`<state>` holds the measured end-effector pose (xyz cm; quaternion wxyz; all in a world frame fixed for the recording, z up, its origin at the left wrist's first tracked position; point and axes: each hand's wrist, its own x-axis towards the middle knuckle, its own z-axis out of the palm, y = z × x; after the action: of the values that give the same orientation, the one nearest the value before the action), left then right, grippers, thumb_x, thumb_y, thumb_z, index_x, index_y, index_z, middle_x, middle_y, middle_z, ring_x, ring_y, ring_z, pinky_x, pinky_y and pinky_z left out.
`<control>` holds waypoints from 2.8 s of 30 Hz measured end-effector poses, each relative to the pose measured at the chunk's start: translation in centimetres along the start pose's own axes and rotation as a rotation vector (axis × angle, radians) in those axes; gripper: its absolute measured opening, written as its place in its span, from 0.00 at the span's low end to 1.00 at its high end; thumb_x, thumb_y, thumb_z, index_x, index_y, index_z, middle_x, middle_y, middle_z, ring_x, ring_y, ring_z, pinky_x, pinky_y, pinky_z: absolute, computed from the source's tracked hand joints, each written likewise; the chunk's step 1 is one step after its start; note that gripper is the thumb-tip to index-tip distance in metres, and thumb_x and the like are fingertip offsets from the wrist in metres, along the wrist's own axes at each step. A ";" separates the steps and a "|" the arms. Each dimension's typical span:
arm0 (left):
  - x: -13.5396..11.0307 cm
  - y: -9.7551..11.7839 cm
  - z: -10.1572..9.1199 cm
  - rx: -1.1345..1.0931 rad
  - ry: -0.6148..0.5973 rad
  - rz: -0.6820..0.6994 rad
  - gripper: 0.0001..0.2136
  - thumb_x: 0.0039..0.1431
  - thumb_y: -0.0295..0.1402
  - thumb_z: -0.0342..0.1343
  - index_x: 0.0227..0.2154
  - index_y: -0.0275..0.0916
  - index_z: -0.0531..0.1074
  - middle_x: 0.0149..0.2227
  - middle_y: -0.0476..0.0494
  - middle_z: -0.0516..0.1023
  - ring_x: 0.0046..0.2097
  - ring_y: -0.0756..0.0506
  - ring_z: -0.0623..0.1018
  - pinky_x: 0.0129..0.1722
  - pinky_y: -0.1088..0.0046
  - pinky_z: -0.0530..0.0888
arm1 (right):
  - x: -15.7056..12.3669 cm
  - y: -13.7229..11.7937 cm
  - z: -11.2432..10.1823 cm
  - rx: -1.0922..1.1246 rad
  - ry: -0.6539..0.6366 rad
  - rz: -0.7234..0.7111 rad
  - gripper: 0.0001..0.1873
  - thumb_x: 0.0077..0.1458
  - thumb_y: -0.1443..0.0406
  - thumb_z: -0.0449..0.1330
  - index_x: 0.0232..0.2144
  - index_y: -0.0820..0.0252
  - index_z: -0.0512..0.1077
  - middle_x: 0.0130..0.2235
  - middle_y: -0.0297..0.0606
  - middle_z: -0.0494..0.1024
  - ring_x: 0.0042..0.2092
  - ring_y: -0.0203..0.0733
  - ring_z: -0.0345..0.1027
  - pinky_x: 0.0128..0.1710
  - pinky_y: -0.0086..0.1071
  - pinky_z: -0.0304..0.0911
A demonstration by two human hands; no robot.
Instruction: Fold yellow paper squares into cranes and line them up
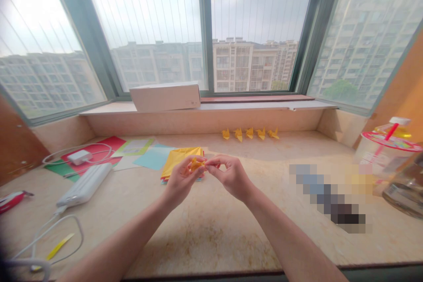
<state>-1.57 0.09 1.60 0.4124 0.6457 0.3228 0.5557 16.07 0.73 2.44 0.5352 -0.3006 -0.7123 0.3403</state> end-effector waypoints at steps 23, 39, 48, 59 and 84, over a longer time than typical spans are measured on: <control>0.2 0.5 0.0 -0.042 0.040 -0.066 0.13 0.56 0.41 0.63 0.29 0.35 0.75 0.28 0.48 0.74 0.31 0.50 0.70 0.32 0.76 0.65 | -0.2 -0.5 0.3 -0.058 -0.004 0.032 0.09 0.56 0.61 0.64 0.39 0.57 0.79 0.35 0.38 0.83 0.37 0.43 0.77 0.43 0.37 0.69; 0.3 0.3 0.0 -0.134 0.040 -0.140 0.13 0.55 0.41 0.65 0.29 0.33 0.78 0.27 0.46 0.77 0.29 0.52 0.71 0.30 0.78 0.67 | -0.2 -0.5 0.2 -0.217 -0.012 0.040 0.12 0.60 0.58 0.59 0.30 0.56 0.79 0.32 0.36 0.83 0.35 0.41 0.73 0.40 0.35 0.61; 0.3 0.7 0.3 -0.264 0.007 -0.180 0.15 0.55 0.39 0.65 0.42 0.36 0.75 0.41 0.40 0.80 0.40 0.46 0.79 0.41 0.71 0.75 | 0.3 0.1 -0.1 -0.094 0.068 0.176 0.15 0.60 0.55 0.57 0.34 0.61 0.76 0.32 0.40 0.82 0.32 0.41 0.71 0.34 0.34 0.64; 0.3 0.0 0.4 -0.249 0.072 -0.221 0.25 0.49 0.38 0.69 0.49 0.38 0.69 0.44 0.39 0.80 0.40 0.45 0.81 0.40 0.69 0.76 | 0.3 0.5 -0.2 -0.199 0.237 0.073 0.14 0.57 0.54 0.61 0.32 0.58 0.77 0.33 0.39 0.81 0.35 0.42 0.70 0.39 0.36 0.63; 0.7 -0.3 -0.5 -0.303 0.036 -0.270 0.14 0.48 0.39 0.69 0.33 0.36 0.76 0.29 0.47 0.79 0.29 0.51 0.75 0.30 0.76 0.69 | 0.4 -0.8 0.2 0.326 -0.179 0.292 0.22 0.55 0.52 0.64 0.47 0.57 0.76 0.40 0.40 0.82 0.41 0.43 0.75 0.43 0.38 0.67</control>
<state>-1.93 0.97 1.66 0.5698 0.5170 0.3263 0.5492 15.75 0.59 3.30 0.4563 -0.2787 -0.6418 0.5498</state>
